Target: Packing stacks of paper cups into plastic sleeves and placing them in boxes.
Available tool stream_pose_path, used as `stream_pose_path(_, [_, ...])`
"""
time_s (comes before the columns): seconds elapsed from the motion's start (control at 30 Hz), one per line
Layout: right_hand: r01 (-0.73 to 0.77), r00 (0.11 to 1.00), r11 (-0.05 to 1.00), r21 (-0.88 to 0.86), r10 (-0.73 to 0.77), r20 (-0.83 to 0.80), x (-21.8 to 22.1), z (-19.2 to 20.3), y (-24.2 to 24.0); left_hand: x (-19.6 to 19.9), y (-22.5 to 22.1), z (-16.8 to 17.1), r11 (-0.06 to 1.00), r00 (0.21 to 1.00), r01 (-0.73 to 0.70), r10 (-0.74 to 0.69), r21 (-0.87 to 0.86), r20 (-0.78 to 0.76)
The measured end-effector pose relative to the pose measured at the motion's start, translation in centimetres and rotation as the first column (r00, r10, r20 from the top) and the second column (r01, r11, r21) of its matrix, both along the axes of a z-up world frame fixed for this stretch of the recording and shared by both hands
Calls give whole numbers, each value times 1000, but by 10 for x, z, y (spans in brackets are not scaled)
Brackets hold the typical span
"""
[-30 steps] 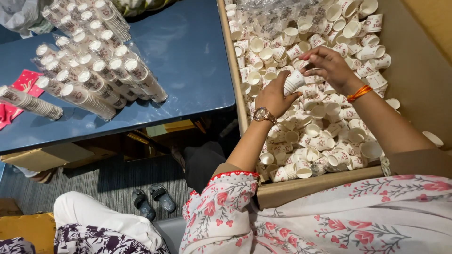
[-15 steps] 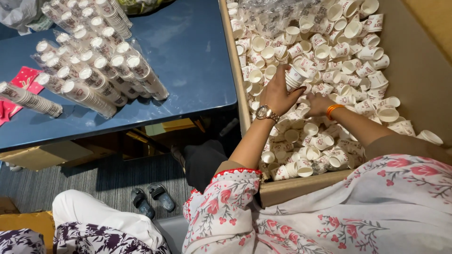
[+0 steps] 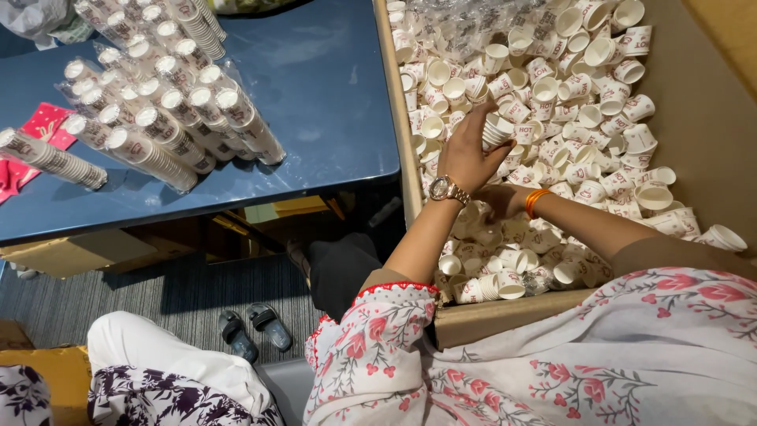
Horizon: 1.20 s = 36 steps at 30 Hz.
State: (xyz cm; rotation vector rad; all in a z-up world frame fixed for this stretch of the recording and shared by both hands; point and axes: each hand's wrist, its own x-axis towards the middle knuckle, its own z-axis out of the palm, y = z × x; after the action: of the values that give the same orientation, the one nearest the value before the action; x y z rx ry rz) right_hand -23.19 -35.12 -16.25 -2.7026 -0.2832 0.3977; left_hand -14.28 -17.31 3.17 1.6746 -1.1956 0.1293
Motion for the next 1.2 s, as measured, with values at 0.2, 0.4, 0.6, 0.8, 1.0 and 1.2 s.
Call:
stream_pose_path(0.2, [60,902,998,34,-40,-429,-3,70,62,-3,6,15,997,998,-6,10,74,-57])
stream_pose_path(0.4, [420,859,832,362,-236,-454,5,52,-5,2,5,5,993,998,-33,39,117,-43])
stream_pose_path(0.6, [656,700,601,456,-711,-69,-18,189,-48,-2,8,9,934,987,-87,127,345,-94])
stream_pose_path(0.8, [628,671,402,666,-713,-202,-43,231,-30,-1,6,2,971,1000,18,-17,238,-3])
stream_pose_path(1.0, [677,733,702,221,-668,-126,-32,210,3,-18,22,36,905,968,112,-192,411,160])
stream_pose_path(1.2, [523,729,657,543,-675,115,-39,235,-3,-9,8,6,960,988,60,-96,272,120])
